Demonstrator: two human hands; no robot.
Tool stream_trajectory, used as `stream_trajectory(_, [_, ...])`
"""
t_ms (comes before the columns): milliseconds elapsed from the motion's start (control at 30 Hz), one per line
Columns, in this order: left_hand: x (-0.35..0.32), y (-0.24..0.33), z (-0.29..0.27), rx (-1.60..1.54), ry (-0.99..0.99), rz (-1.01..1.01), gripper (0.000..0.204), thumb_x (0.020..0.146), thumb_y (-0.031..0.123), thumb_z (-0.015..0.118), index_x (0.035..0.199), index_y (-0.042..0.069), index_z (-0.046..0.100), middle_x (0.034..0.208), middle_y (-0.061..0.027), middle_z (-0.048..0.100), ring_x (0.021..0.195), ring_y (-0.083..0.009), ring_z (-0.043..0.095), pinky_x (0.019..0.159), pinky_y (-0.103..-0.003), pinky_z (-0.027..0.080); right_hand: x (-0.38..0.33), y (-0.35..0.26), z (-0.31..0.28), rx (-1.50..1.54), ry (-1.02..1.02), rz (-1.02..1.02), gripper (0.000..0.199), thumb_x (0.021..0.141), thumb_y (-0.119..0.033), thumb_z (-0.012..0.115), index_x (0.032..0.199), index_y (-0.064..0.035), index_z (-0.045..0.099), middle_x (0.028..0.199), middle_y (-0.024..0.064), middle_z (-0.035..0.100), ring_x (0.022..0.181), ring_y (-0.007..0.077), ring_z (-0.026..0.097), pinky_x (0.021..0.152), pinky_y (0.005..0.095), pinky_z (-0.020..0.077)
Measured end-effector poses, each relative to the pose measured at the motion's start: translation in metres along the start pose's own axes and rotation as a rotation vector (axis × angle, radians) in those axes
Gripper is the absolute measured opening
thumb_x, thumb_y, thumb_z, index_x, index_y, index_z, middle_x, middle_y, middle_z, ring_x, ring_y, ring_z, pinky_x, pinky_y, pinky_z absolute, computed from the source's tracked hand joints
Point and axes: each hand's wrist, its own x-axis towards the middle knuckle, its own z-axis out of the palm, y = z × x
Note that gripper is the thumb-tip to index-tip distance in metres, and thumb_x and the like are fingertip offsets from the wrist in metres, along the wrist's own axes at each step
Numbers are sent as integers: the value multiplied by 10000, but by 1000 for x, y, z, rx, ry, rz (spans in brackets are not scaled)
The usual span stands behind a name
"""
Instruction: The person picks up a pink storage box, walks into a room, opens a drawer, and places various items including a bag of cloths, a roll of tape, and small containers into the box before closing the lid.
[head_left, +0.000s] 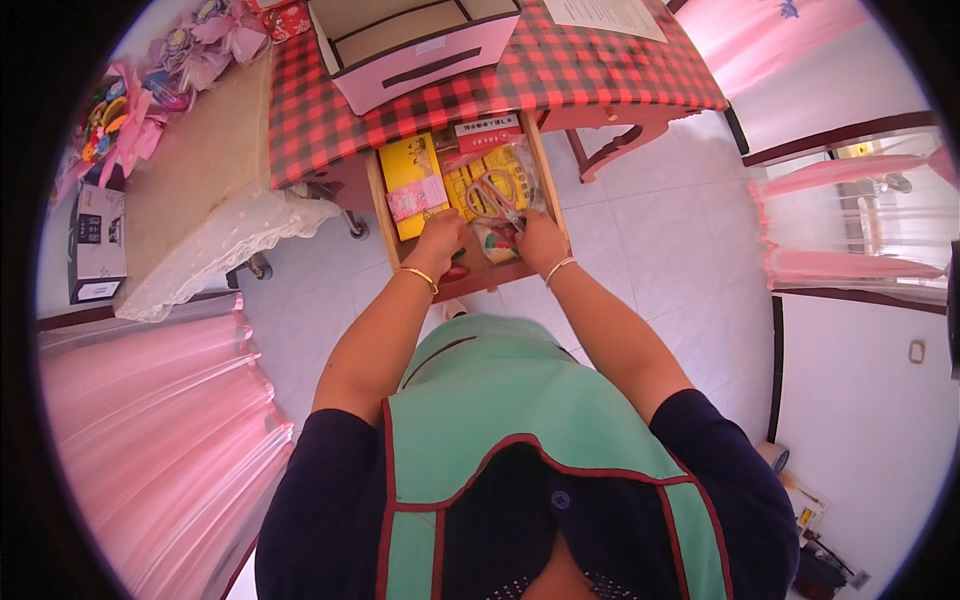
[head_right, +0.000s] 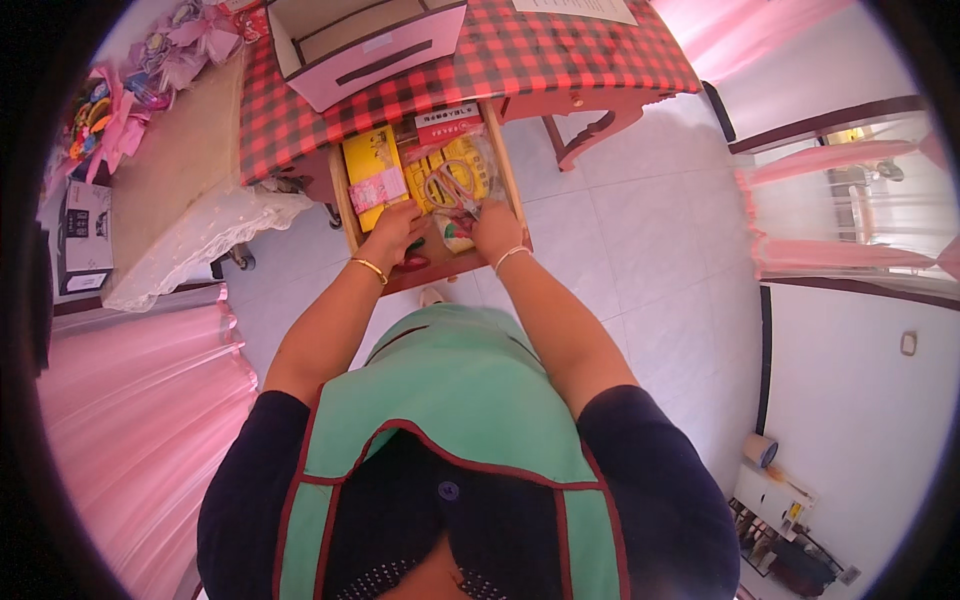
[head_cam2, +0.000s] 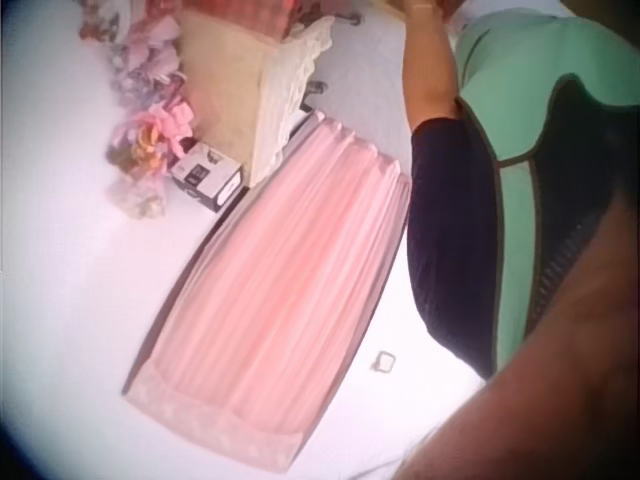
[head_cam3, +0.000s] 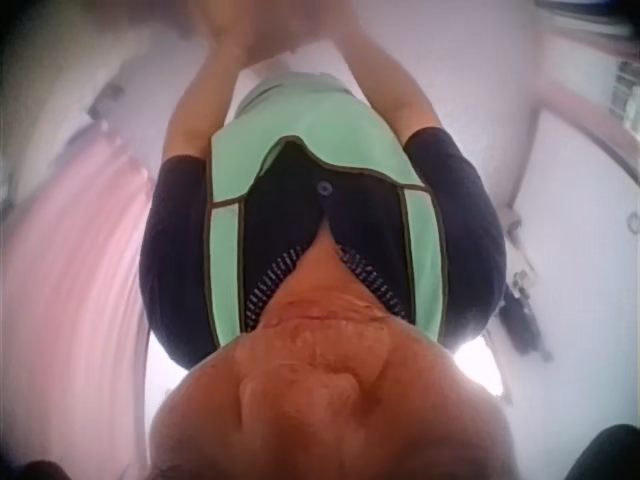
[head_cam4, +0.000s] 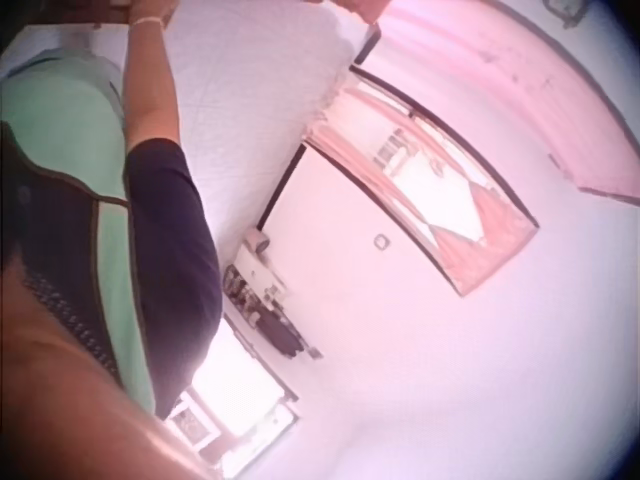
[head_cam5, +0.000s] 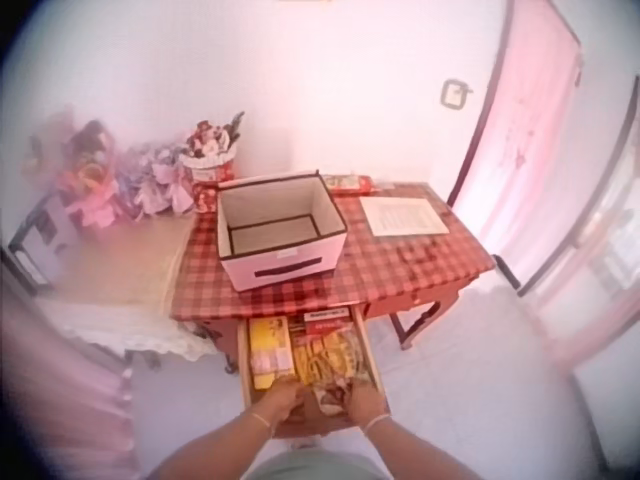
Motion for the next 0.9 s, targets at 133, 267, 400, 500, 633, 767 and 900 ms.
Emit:
stream_trajectory(133, [-7, 17, 32, 54, -15, -59, 264, 901, 140, 504, 1149, 50, 509, 1032, -49, 577, 929, -195, 576, 858, -330, 464, 0, 8, 7, -9, -44, 25, 224, 742, -113, 602, 941, -15, 574, 926, 209, 612, 851, 377, 596, 748, 443, 490])
stream_trajectory(267, [-17, 35, 38, -92, -146, -70, 300, 912, 103, 481, 1197, 9, 476, 1056, -84, 587, 989, -216, 586, 880, -317, 477, 9, 8, -19, 686, -263, 228, 182, 813, -93, 574, 960, 13, 583, 886, 138, 622, 802, 256, 622, 711, 340, 514])
stream_trajectory(400, [-11, 55, 51, -265, -193, 10, 268, 917, 79, 465, 1175, 17, 507, 1093, -109, 592, 1012, -215, 595, 887, -302, 484, 32, 8, -70, 1206, -345, 503, 178, 873, -62, 538, 1028, 20, 571, 863, 60, 604, 748, 138, 613, 665, 243, 511])
stream_trajectory(500, [-4, 73, 61, -289, -157, 67, 246, 917, 75, 467, 1149, 20, 527, 1073, -108, 604, 994, -215, 603, 878, -310, 494, 65, 17, -95, 1366, -263, 475, 219, 860, -55, 546, 1063, 27, 550, 860, 64, 602, 730, 141, 608, 644, 245, 508])
stream_trajectory(633, [-2, 90, 67, -294, -32, 108, 219, 912, 64, 470, 1116, 33, 544, 997, -84, 623, 939, -196, 612, 842, -304, 508, 130, 18, -111, 1445, -48, 414, 235, 847, -67, 566, 1068, 10, 558, 871, 60, 608, 763, 131, 600, 674, 258, 500])
stream_trajectory(767, [-26, 134, 30, -163, 166, 705, 170, 886, 82, 538, 1043, 32, 581, 945, -67, 625, 882, -153, 604, 803, -278, 491, 150, 19, -114, 1176, 14, 309, 313, 817, -106, 600, 1113, -15, 560, 931, 65, 603, 886, 154, 579, 779, 301, 475])
stream_trajectory(900, [-54, 202, -13, 139, 822, 987, 261, 864, 135, 597, 1080, -8, 568, 966, -70, 624, 883, -147, 589, 779, -266, 472, 148, 4, -107, 654, 410, -41, 405, 799, -95, 598, 1187, -18, 512, 1153, 128, 526, 966, 226, 559, 827, 322, 466])
